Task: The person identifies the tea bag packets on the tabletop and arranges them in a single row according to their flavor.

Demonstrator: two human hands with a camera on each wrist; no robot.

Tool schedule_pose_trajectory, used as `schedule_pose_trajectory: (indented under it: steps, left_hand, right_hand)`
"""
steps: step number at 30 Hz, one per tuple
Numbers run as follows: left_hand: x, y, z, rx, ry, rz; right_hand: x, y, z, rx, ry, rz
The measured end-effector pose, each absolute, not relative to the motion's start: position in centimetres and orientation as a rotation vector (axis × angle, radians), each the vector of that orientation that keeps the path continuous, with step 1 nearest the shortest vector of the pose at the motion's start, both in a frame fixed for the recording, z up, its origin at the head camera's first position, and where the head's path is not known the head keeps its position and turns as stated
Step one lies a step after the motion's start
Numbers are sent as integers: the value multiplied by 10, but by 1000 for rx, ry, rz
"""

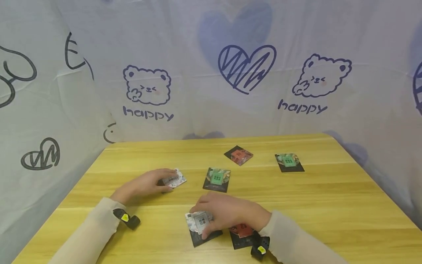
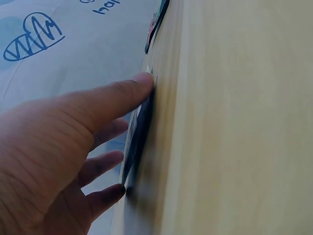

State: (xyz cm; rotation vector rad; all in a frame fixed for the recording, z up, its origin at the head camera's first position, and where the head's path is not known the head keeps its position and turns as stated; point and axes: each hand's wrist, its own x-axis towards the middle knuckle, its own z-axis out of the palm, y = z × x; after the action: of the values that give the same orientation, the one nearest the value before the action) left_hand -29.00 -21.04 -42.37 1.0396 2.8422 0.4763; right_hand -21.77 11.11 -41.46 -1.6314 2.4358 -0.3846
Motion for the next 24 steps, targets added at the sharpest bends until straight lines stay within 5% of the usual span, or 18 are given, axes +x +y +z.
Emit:
schedule_pose_trajectory:
  steps: [24]
  left_hand:
    - [-270, -213, -408, 971, 2793, 360]
  right_hand:
    - [-216, 109, -413, -1751, 2406, -299]
